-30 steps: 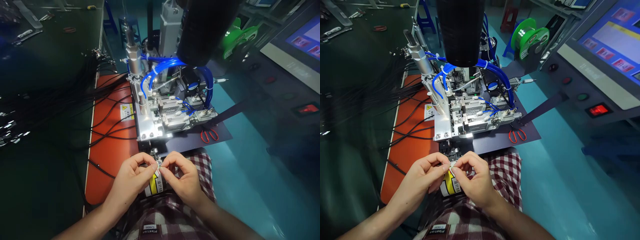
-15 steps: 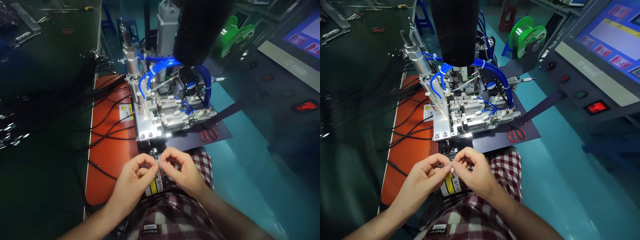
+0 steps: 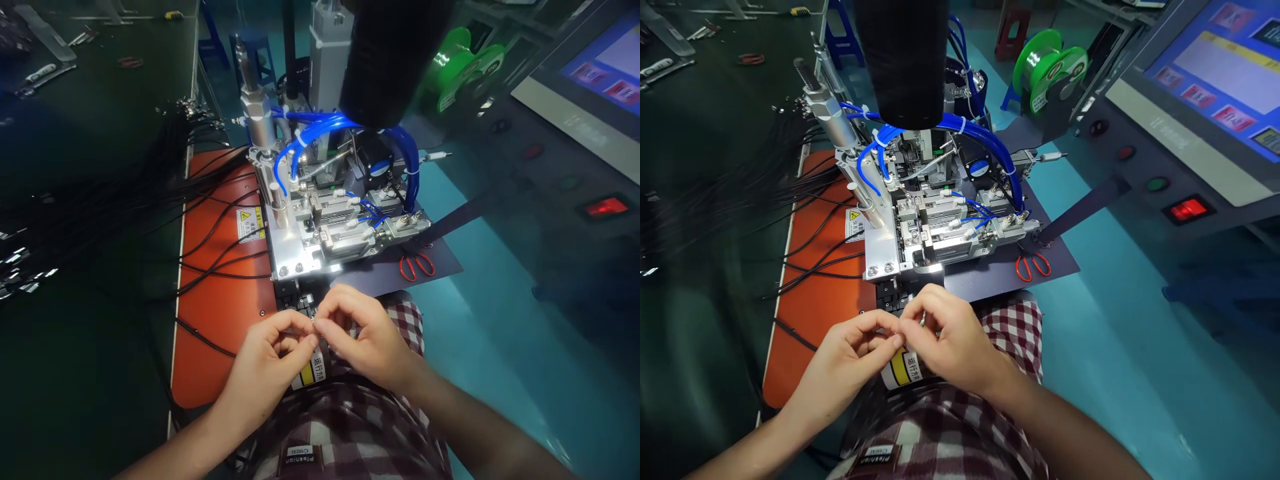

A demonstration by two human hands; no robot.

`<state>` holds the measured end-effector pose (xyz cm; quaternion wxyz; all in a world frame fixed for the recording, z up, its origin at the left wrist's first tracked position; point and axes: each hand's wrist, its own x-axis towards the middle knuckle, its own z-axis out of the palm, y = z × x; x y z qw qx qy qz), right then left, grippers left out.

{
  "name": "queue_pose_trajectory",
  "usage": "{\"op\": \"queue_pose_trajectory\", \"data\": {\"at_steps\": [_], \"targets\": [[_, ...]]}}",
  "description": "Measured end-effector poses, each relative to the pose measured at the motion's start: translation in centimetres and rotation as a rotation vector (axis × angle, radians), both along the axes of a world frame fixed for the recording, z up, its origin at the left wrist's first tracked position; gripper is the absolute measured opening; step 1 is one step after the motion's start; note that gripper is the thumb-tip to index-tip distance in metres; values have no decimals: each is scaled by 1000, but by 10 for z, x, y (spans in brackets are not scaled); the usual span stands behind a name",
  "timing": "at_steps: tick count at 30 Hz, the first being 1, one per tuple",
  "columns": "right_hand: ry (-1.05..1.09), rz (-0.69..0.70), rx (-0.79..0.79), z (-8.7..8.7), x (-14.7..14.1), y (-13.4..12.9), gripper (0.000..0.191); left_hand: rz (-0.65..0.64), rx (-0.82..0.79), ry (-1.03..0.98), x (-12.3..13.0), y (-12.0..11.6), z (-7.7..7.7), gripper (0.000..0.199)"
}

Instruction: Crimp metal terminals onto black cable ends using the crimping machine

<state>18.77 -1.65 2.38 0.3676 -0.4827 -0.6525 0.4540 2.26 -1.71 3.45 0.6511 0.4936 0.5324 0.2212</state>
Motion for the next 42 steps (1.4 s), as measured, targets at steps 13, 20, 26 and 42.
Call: {"op": "queue_pose_trajectory", "data": {"at_steps": [13,20,26,42], "targets": [[42,-11,-156,-4,1,-1,12,52,-27,-38,-2,0,-5,20],[-202,153,-55,9,14,2,12,2,77,32,3,-2,-5,19],[-419,292,208,16,14,6,9,-57,126,78,3,-2,-4,14],[211,-83,-369,-15,1,-11,12,128,-98,-113,-4,1,-6,25]]}}
